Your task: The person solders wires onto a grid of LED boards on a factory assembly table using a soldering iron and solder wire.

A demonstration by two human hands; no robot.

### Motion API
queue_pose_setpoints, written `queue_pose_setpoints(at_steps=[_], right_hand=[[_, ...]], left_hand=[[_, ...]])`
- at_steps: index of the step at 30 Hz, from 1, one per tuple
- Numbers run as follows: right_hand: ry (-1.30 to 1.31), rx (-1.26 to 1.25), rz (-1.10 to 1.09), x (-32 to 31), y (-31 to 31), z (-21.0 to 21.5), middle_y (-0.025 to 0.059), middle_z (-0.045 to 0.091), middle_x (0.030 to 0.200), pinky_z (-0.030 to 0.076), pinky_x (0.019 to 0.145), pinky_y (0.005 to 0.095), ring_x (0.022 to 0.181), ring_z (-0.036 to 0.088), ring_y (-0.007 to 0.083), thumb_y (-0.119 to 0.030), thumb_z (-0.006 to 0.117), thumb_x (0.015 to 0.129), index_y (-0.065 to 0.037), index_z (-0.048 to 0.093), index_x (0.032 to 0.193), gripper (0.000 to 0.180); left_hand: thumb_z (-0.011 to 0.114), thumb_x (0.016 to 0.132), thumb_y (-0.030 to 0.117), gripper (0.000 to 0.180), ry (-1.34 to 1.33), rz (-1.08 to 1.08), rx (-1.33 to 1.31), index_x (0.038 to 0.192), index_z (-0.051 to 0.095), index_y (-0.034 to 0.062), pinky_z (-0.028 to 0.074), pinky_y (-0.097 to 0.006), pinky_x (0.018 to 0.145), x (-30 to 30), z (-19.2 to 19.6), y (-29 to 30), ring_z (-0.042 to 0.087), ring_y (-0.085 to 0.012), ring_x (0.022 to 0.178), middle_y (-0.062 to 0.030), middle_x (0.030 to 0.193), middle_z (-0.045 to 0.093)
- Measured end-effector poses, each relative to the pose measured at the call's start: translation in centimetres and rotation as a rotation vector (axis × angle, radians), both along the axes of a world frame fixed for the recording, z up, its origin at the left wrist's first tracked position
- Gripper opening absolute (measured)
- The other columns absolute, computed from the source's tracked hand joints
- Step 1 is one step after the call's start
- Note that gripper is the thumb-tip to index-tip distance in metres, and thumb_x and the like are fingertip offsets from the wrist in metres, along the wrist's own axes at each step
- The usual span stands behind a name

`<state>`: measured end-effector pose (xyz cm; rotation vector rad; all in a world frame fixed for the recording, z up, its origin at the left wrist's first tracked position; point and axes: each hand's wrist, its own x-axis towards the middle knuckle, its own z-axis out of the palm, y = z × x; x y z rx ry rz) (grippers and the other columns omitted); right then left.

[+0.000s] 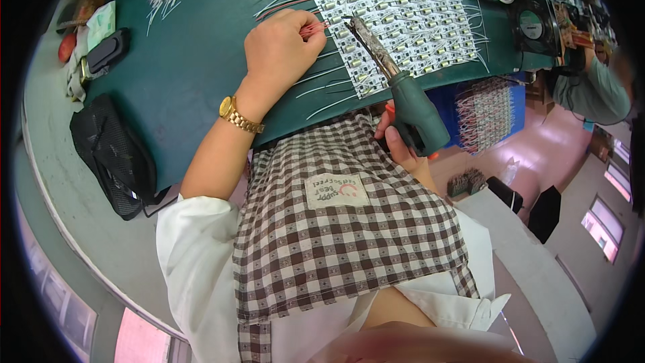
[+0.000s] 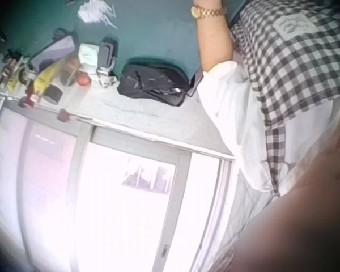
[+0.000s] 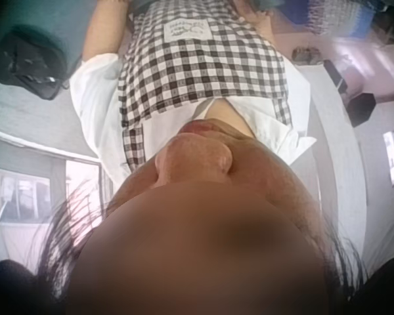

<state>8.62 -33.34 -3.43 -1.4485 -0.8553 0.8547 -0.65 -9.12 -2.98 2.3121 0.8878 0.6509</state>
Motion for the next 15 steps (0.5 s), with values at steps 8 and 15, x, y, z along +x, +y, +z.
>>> queue_pose_setpoints(at_steps=[8, 15], right_hand=[[0.024, -0.021, 0.003, 0.3, -0.1, 0.5, 0.0098, 0.057, 0.084, 0.046, 0.067, 0.0285, 0.073, 0.054, 0.0153, -0.012, 0.056, 0.087, 0.0, 0.044, 0.127, 0.043], [0.065, 0.007, -0.024, 0.3, -0.5, 0.7, 0.0101, 0.056, 0.086, 0.046, 0.068, 0.0287, 0.074, 0.055, 0.0155, -0.015, 0.06, 0.086, -0.001, 0.045, 0.126, 0.044]], left_hand=[[0.069, 0.076, 0.015, 0.009, 0.012, -0.024, 0.011, 0.078, 0.067, 0.0063, 0.047, -0.029, 0.056, 0.0, 0.4, -0.1, 0.061, -0.0171, 0.061, -0.0033, 0.072, 0.064], [0.069, 0.074, 0.008, 0.006, -0.322, 0.025, 0.148, 0.076, 0.064, 0.0067, 0.049, -0.03, 0.055, -0.6, 1.3, 0.3, 0.061, -0.0171, 0.064, -0.0039, 0.075, 0.061]])
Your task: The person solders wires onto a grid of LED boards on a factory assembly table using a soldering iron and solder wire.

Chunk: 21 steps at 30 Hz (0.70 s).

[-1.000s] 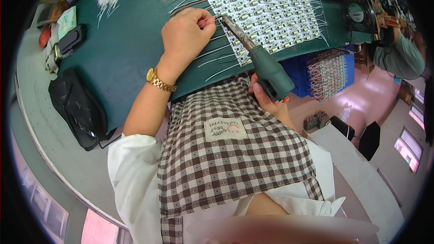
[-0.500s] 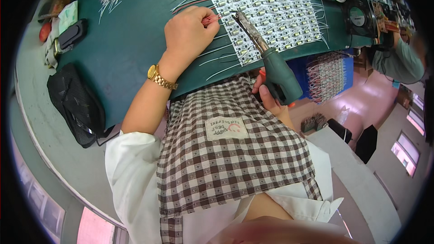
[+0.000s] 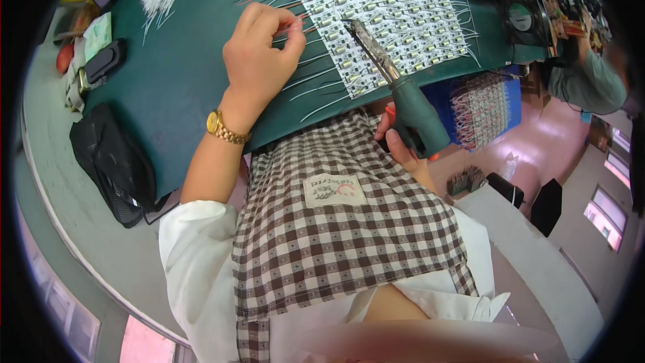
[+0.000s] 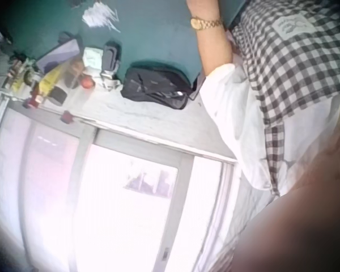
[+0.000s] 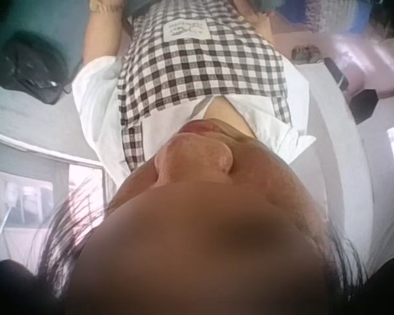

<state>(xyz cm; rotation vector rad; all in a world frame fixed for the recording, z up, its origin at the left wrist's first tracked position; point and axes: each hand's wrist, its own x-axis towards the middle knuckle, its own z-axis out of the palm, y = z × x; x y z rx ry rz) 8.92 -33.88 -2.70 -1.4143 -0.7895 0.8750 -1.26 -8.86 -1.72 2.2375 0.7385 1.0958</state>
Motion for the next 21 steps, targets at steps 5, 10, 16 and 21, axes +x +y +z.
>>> queue_pose_setpoints(at_steps=[5, 10, 16, 21], right_hand=[[0.005, -0.029, -0.07, -1.2, -1.0, 1.2, 0.005, 0.059, 0.085, 0.046, 0.068, 0.0261, 0.075, 0.057, 0.0132, -0.005, 0.063, 0.083, -0.003, 0.057, 0.096, 0.014], [0.067, -0.246, -0.139, -1.8, -0.8, 3.0, 0.0044, 0.06, 0.088, 0.047, 0.07, 0.0264, 0.078, 0.058, 0.0123, -0.005, 0.066, 0.082, -0.003, 0.052, 0.104, 0.026], [0.094, -0.258, -0.169, -1.9, -0.5, 3.0, 0.0038, 0.061, 0.089, 0.047, 0.07, 0.0254, 0.078, 0.059, 0.0121, -0.003, 0.065, 0.083, -0.002, 0.054, 0.103, 0.024], [0.018, -0.206, -0.051, -0.9, -1.6, 0.5, 0.0031, 0.063, 0.093, 0.047, 0.071, 0.0257, 0.081, 0.06, 0.0121, -0.004, 0.066, 0.083, -0.004, 0.06, 0.101, 0.02]], left_hand=[[0.07, 0.074, 0.009, 0.007, 0.154, -0.196, -0.215, 0.077, 0.065, 0.0053, 0.046, -0.028, 0.056, 0.0, -0.7, -0.7, 0.058, -0.0152, 0.063, -0.0029, 0.074, 0.06], [0.07, 0.075, 0.013, 0.008, 0.296, -0.204, -0.185, 0.079, 0.067, 0.0058, 0.047, -0.029, 0.058, 0.0, -1.0, -0.8, 0.06, -0.0168, 0.063, -0.0035, 0.075, 0.062], [0.07, 0.073, 0.012, 0.006, 0.331, -0.193, -0.179, 0.077, 0.067, 0.0074, 0.048, -0.029, 0.058, 0.1, -0.9, -0.7, 0.061, -0.0171, 0.064, -0.0024, 0.074, 0.062], [0.069, 0.073, 0.011, 0.005, 0.338, -0.183, -0.158, 0.075, 0.066, 0.0076, 0.048, -0.029, 0.058, 0.1, -0.8, -0.8, 0.061, -0.0169, 0.064, -0.0021, 0.074, 0.062]])
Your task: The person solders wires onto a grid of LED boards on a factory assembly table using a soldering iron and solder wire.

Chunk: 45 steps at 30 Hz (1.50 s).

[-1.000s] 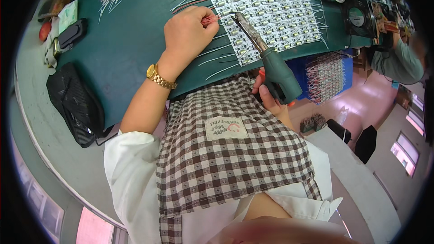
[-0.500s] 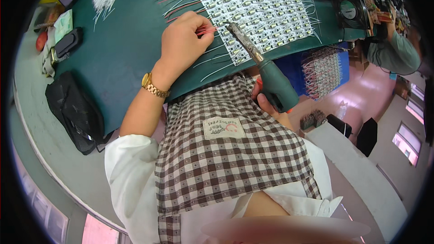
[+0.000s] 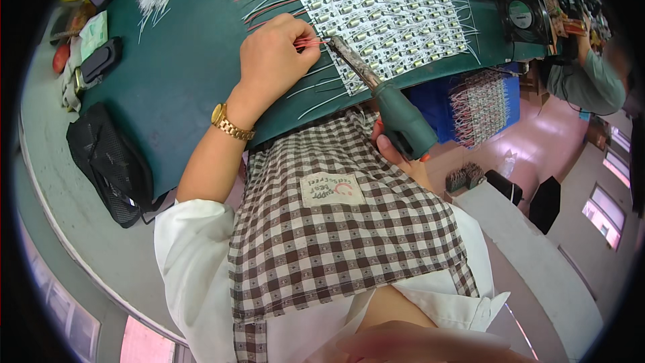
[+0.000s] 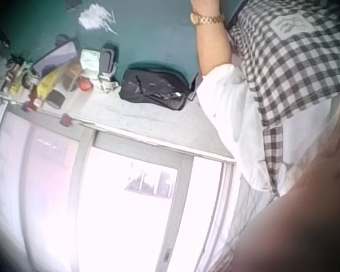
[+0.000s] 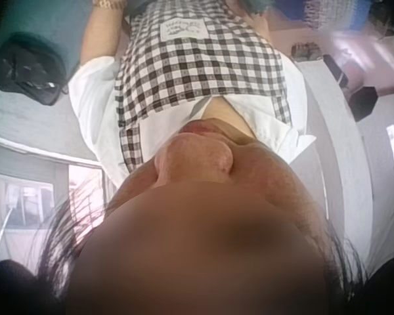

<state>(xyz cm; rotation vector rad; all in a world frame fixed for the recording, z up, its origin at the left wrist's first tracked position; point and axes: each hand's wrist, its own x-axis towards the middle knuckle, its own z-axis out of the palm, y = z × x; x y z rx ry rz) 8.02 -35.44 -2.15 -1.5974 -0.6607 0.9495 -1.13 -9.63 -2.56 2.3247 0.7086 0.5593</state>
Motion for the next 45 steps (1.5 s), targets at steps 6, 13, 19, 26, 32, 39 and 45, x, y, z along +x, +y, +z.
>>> queue_pose_setpoints(at_steps=[6, 13, 19, 26, 32, 39, 45], right_hand=[[-0.018, -0.007, -0.031, -0.2, -0.2, -0.6, 0.0061, 0.065, 0.091, 0.047, 0.069, 0.028, 0.079, 0.061, 0.0146, -0.006, 0.068, 0.08, -0.003, 0.062, 0.099, 0.021], [-0.133, -0.108, 0.013, -0.1, 1.0, 2.1, 0.0087, 0.064, 0.088, 0.048, 0.067, 0.0291, 0.077, 0.062, 0.0155, -0.004, 0.067, 0.077, -0.003, 0.063, 0.096, 0.02], [0.014, 0.015, -0.206, -1.2, 0.7, 1.4, 0.0072, 0.064, 0.085, 0.049, 0.064, 0.0282, 0.072, 0.063, 0.017, 0.001, 0.068, 0.075, -0.004, 0.064, 0.093, 0.019], [-0.207, 0.098, -0.029, -0.2, 0.6, 0.3, 0.0068, 0.065, 0.082, 0.049, 0.064, 0.0272, 0.072, 0.063, 0.0159, 0.001, 0.067, 0.076, -0.002, 0.064, 0.091, 0.016], [-0.151, 0.127, -0.025, -0.2, 0.9, -0.8, 0.0076, 0.065, 0.079, 0.048, 0.061, 0.0262, 0.067, 0.062, 0.0158, 0.001, 0.067, 0.075, -0.001, 0.064, 0.089, 0.015], [-0.192, 0.091, 0.044, -0.1, 0.6, -0.9, 0.0064, 0.061, 0.082, 0.044, 0.063, 0.026, 0.068, 0.056, 0.0123, -0.004, 0.064, 0.081, -0.001, 0.057, 0.105, 0.025], [-0.28, 0.128, -0.053, 0.0, 0.4, -1.4, 0.0087, 0.064, 0.083, 0.048, 0.062, 0.027, 0.07, 0.061, 0.0164, -0.002, 0.067, 0.077, -0.002, 0.062, 0.089, 0.014]], left_hand=[[0.069, 0.073, 0.011, 0.005, -0.001, 0.011, 0.01, 0.075, 0.066, 0.008, 0.048, -0.029, 0.058, 0.1, 0.0, -0.1, 0.061, -0.0171, 0.064, -0.002, 0.073, 0.062], [0.069, 0.072, 0.012, 0.005, 0.008, 0.014, -0.003, 0.075, 0.066, 0.0083, 0.048, -0.029, 0.058, 0.2, 0.1, 0.0, 0.061, -0.0176, 0.064, -0.0021, 0.074, 0.062], [0.068, 0.072, 0.011, 0.004, 0.007, 0.027, -0.011, 0.074, 0.066, 0.0087, 0.048, -0.03, 0.058, -0.1, 0.0, -0.1, 0.061, -0.0183, 0.064, -0.0026, 0.074, 0.062], [0.068, 0.072, 0.012, 0.005, -0.004, 0.016, -0.008, 0.075, 0.065, 0.0088, 0.048, -0.03, 0.058, 0.0, 0.0, -0.2, 0.061, -0.019, 0.064, -0.0026, 0.074, 0.062], [0.069, 0.072, 0.012, 0.006, -0.002, 0.013, -0.003, 0.075, 0.065, 0.009, 0.048, -0.031, 0.058, 0.0, -0.1, 0.0, 0.061, -0.0194, 0.065, -0.0023, 0.076, 0.062], [0.07, 0.071, 0.013, 0.007, 0.0, 0.016, 0.009, 0.076, 0.066, 0.0097, 0.047, -0.03, 0.058, 0.0, -0.3, -0.1, 0.061, -0.0194, 0.065, -0.0017, 0.075, 0.061], [0.07, 0.072, 0.013, 0.006, -0.004, 0.012, 0.011, 0.077, 0.067, 0.01, 0.047, -0.03, 0.058, 0.0, -0.3, -0.1, 0.06, -0.0185, 0.065, -0.0014, 0.075, 0.061]])
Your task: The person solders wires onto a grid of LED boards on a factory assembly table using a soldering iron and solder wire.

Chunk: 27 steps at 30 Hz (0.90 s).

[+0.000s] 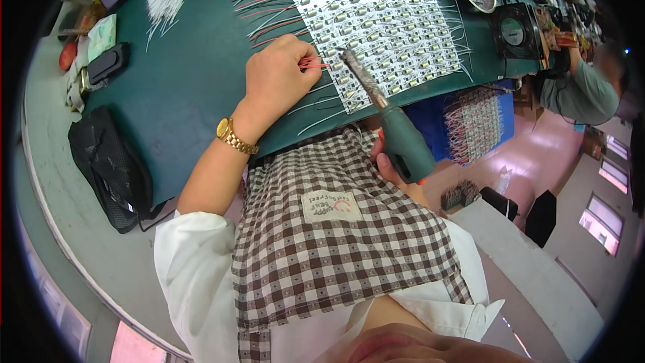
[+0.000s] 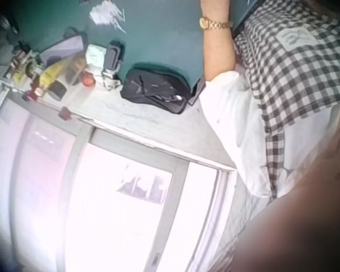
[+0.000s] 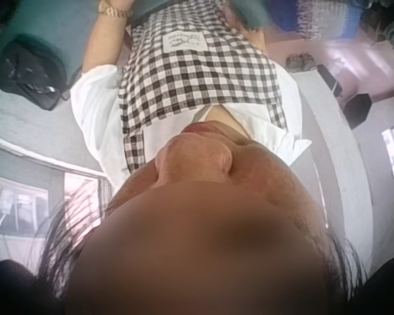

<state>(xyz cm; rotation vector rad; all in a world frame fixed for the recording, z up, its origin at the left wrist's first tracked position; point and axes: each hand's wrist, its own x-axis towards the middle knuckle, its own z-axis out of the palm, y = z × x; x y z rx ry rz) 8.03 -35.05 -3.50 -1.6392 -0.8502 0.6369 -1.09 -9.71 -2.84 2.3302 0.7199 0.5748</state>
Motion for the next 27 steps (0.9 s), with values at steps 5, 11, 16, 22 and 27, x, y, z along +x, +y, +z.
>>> queue_pose_setpoints(at_steps=[5, 11, 16, 22, 27], right_hand=[[0.16, 0.059, 0.006, 0.4, 0.1, 0.6, 0.0068, 0.063, 0.086, 0.048, 0.066, 0.0277, 0.077, 0.06, 0.0156, -0.002, 0.064, 0.08, -0.002, 0.06, 0.095, 0.015], [0.225, 0.061, -0.027, 0.2, -0.6, -0.5, 0.006, 0.063, 0.087, 0.048, 0.068, 0.0286, 0.077, 0.061, 0.0156, -0.003, 0.065, 0.082, -0.002, 0.061, 0.098, 0.016], [-0.177, -0.074, 0.009, 0.7, -1.6, -2.1, 0.0084, 0.066, 0.09, 0.05, 0.068, 0.031, 0.079, 0.064, 0.0211, -0.005, 0.07, 0.078, -0.002, 0.065, 0.097, 0.019], [-0.025, -0.038, -0.09, 0.2, -1.0, -1.8, 0.0094, 0.066, 0.091, 0.05, 0.064, 0.0317, 0.08, 0.064, 0.023, -0.004, 0.07, 0.075, -0.002, 0.065, 0.097, 0.023], [-0.196, -0.149, -0.014, 0.5, -0.6, -0.4, 0.0091, 0.064, 0.085, 0.048, 0.061, 0.0325, 0.077, 0.063, 0.0247, -0.003, 0.069, 0.073, -0.003, 0.064, 0.093, 0.021]], left_hand=[[0.07, 0.072, 0.013, 0.006, -0.008, 0.009, 0.012, 0.077, 0.067, 0.0095, 0.048, -0.029, 0.057, -0.1, -0.3, 0.0, 0.061, -0.0173, 0.064, -0.0012, 0.074, 0.061], [0.07, 0.072, 0.012, 0.005, -0.013, 0.008, -0.007, 0.076, 0.067, 0.0091, 0.048, -0.029, 0.058, -0.1, 0.1, 0.1, 0.061, -0.0172, 0.065, -0.0019, 0.075, 0.061], [0.066, 0.08, 0.019, 0.014, 0.008, 0.16, -0.131, 0.086, 0.063, 0.0065, 0.049, -0.033, 0.062, -1.2, 2.1, 2.4, 0.061, -0.0215, 0.067, -0.0073, 0.079, 0.063], [0.051, 0.094, 0.015, 0.017, -0.132, 0.219, -0.194, 0.097, 0.054, -0.0005, 0.047, -0.035, 0.068, -2.5, 3.7, 1.9, 0.057, -0.0271, 0.071, -0.0144, 0.079, 0.059], [0.055, 0.091, 0.012, 0.013, -0.072, 0.075, -0.2, 0.094, 0.058, -0.0004, 0.046, -0.036, 0.066, -1.1, 2.1, -1.6, 0.056, -0.029, 0.073, -0.0145, 0.085, 0.055]])
